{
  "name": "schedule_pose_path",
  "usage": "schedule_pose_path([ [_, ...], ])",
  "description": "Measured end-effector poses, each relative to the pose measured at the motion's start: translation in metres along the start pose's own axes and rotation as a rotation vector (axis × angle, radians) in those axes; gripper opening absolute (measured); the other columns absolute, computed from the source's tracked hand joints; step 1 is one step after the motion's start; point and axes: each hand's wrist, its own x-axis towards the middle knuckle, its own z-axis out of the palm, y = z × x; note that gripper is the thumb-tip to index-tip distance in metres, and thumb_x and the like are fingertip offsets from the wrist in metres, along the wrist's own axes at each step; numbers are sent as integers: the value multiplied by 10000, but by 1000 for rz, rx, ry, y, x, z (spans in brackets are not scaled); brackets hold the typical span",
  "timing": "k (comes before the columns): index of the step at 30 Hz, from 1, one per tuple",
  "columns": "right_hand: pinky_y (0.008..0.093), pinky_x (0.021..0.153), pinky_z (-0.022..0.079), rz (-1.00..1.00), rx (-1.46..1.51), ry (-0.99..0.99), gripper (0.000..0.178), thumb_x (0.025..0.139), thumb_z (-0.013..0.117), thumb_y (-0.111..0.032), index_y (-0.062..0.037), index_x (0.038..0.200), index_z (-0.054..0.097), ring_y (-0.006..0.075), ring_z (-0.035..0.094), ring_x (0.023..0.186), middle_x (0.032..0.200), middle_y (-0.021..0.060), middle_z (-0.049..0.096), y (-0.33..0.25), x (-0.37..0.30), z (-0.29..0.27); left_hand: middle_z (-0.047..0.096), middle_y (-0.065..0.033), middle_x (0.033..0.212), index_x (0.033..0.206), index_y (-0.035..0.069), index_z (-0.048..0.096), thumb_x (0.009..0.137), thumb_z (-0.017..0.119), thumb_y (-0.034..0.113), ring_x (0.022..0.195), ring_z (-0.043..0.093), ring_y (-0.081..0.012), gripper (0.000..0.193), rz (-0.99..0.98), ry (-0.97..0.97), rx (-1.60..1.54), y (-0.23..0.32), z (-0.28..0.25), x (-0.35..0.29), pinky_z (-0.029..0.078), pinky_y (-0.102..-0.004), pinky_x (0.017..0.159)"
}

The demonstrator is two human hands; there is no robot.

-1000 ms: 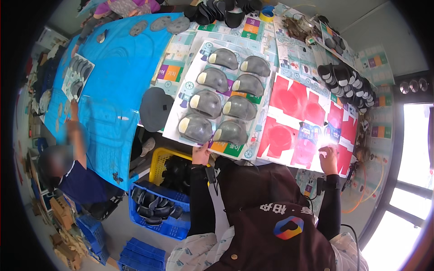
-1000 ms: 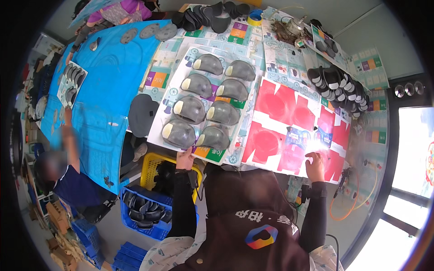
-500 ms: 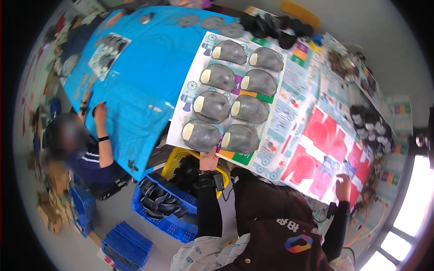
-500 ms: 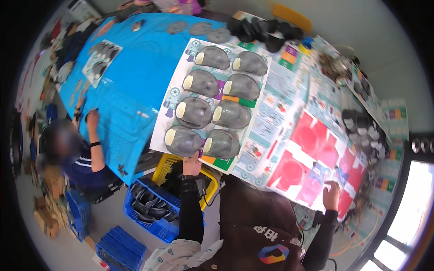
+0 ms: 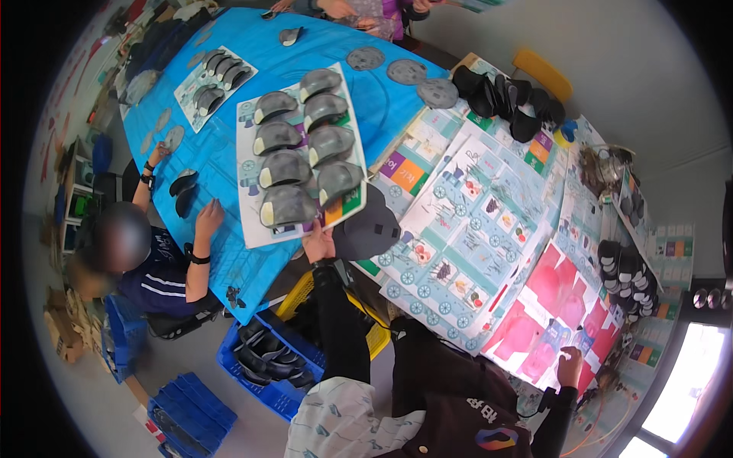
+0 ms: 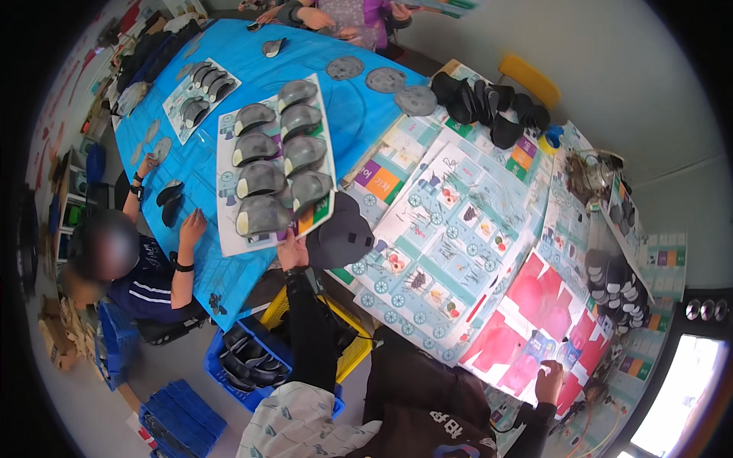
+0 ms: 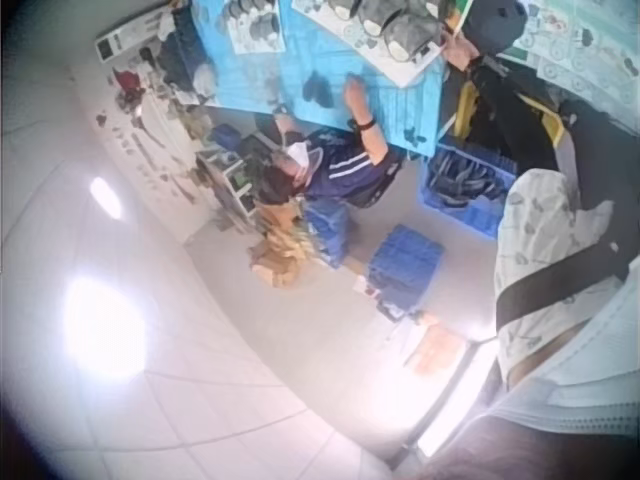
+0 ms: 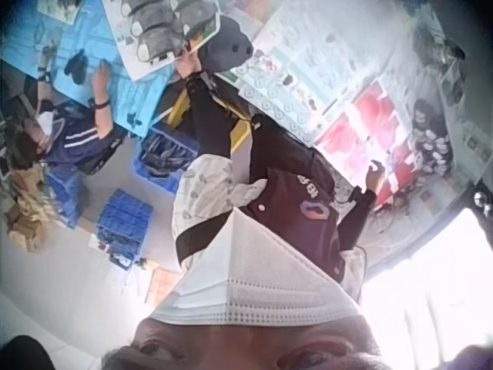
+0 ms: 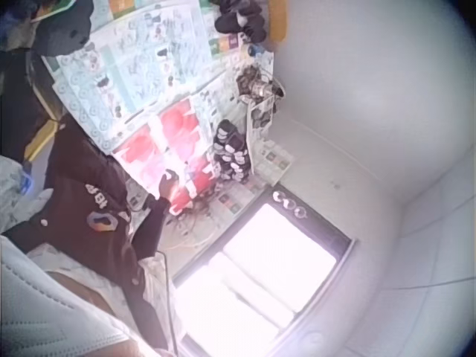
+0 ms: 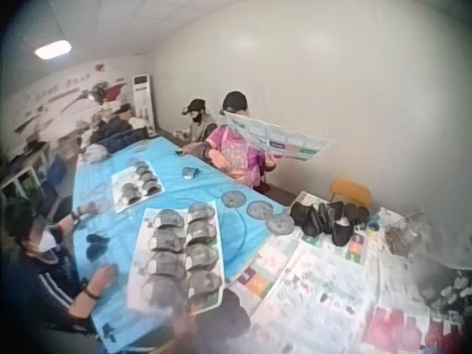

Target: Apply adhesive using a glue gun to shoe components and assemble them on a production line.

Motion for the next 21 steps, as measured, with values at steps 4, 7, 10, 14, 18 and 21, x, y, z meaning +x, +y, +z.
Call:
schedule_pose_path([
  [4, 441, 943, 464, 32, -11, -55, 206, 778, 600, -32, -49, 975, 660, 332, 599, 1035, 1017, 143, 644, -19, 8, 2, 647, -135, 1204, 1237, -59, 580, 979, 630, 34, 1050, 675, -302, 278, 122, 59, 114, 0, -9, 70, 586, -504, 924],
  [7, 443, 941, 462, 3, -30, -56, 213, 769, 596, -19, -52, 971, 655, 331, 598, 1022, 1012, 139, 643, -26, 11, 3, 647, -131, 1191, 1263, -22, 571, 970, 618, 2, 1083, 669, -287, 298, 74, 110, 104, -11, -1, 111, 577, -495, 950],
  [10, 435, 933, 467, -2, -32, -55, 212, 771, 604, -20, -49, 976, 652, 331, 594, 1038, 1007, 138, 641, -32, 17, 6, 653, -134, 1175, 1276, -19, 560, 970, 610, -8, 1082, 674, -295, 310, 100, 177, -21, -25, 5, 146, 584, -494, 940],
  [14, 431, 931, 467, 21, -5, -89, 213, 778, 608, -25, -47, 985, 654, 330, 592, 1048, 1006, 142, 640, -57, 30, 12, 639, -168, 1221, 1316, -61, 523, 1022, 547, 44, 1145, 648, -310, 314, 141, 245, 10, -25, 4, 193, 556, -500, 999],
  [18, 448, 950, 455, 1, 37, -143, 206, 794, 608, -36, -45, 995, 652, 356, 579, 1061, 1051, 153, 630, -68, 37, 23, 590, -200, 1336, 1351, -108, 472, 1072, 487, 176, 1234, 596, -334, 398, 48, 238, -11, -32, 31, 226, 500, -455, 1087],
  [21, 451, 947, 457, -26, 123, -149, 214, 800, 601, -37, -48, 1009, 645, 358, 561, 1089, 1069, 154, 624, -72, 44, 35, 576, -216, 1354, 1356, -113, 458, 1066, 474, 144, 1260, 577, -345, 388, -19, 204, -208, -39, 54, 234, 482, -471, 1104],
])
